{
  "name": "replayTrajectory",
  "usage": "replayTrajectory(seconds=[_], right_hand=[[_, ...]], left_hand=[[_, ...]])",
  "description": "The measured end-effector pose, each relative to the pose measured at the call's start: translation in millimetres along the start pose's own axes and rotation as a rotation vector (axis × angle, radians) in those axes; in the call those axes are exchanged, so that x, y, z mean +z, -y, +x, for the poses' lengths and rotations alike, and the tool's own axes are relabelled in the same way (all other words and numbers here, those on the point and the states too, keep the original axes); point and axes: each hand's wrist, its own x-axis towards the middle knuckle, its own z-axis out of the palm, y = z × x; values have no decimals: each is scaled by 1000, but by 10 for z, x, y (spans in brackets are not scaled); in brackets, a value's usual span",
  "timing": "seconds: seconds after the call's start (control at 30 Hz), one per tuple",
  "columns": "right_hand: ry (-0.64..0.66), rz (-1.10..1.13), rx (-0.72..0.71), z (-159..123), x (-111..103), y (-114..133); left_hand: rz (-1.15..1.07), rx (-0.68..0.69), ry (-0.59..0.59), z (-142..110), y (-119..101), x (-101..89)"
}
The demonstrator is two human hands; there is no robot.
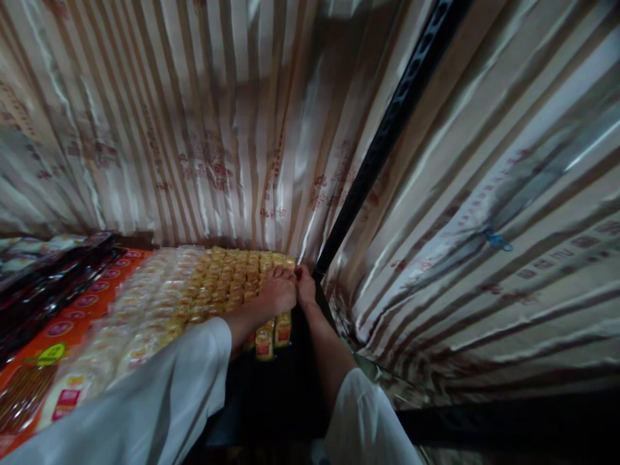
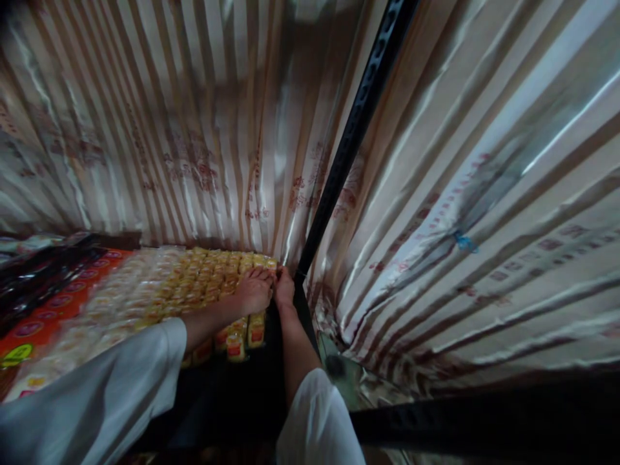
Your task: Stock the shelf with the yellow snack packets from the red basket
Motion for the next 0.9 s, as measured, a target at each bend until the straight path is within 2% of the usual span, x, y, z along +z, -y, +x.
replayTrajectory(seconds=[0.2, 0.43, 0.6, 0.73, 0.83, 0.9], right_hand=[[-15, 10, -37, -17, -32, 14], [-49, 20, -63, -85, -68, -5], [-82, 65, -71, -188, -107, 14], [-153, 111, -51, -391, -197, 72], [-224, 148, -11, -691, -293, 122], [-256, 218, 4, -993, -355, 164]], left_hand=[[-12, 7, -16, -15, -20, 44], [-94, 27, -32, -178, -209, -125], [-171, 25, -40, -394, -358, -205], [-273, 117, -117, -776, -457, -248], [-427, 150, -207, -1274, -504, -216], [-537, 155, -231, -1690, -511, -133]])
